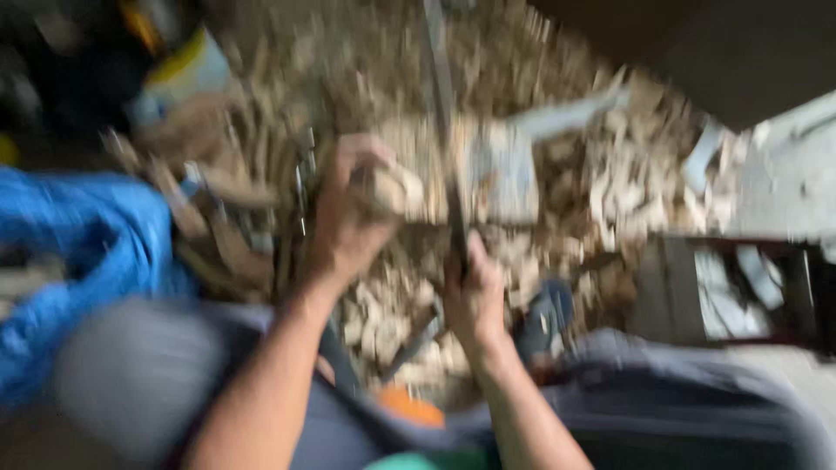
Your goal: The person carves a small wooden piece using a knife, repeatedly shaving off wood shavings while rotating the piece. The person works on a wooden block placed on the floor, surrounded by wood shavings and other carved pieces.
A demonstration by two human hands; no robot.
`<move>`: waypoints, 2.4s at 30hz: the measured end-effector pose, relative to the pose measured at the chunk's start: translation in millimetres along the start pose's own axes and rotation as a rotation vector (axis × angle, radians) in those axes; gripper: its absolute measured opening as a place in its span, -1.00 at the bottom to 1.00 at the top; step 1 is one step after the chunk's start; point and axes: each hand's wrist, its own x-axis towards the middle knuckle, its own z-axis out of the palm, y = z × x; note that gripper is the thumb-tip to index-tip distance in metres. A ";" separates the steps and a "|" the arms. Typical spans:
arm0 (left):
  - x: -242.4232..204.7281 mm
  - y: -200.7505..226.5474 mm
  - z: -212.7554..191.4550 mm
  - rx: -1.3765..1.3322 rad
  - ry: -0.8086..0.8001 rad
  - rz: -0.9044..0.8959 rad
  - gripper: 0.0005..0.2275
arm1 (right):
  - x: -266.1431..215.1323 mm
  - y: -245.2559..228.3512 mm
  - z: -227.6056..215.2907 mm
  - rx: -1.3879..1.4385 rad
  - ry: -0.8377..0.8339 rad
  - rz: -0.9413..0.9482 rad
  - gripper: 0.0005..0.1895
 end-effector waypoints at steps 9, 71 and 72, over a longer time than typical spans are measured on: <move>23.6 5.5 -0.1 -0.139 -0.021 0.039 -0.51 | 24.6 -1.9 4.1 -0.136 0.038 0.042 -0.97; 24.7 -8.8 -9.0 -1.483 0.137 -0.487 -0.64 | 30.4 47.1 15.1 0.346 0.009 0.352 -0.89; 24.4 -8.2 -9.2 -1.535 0.137 -0.476 -0.66 | 30.2 47.4 16.4 0.384 0.008 0.329 -0.90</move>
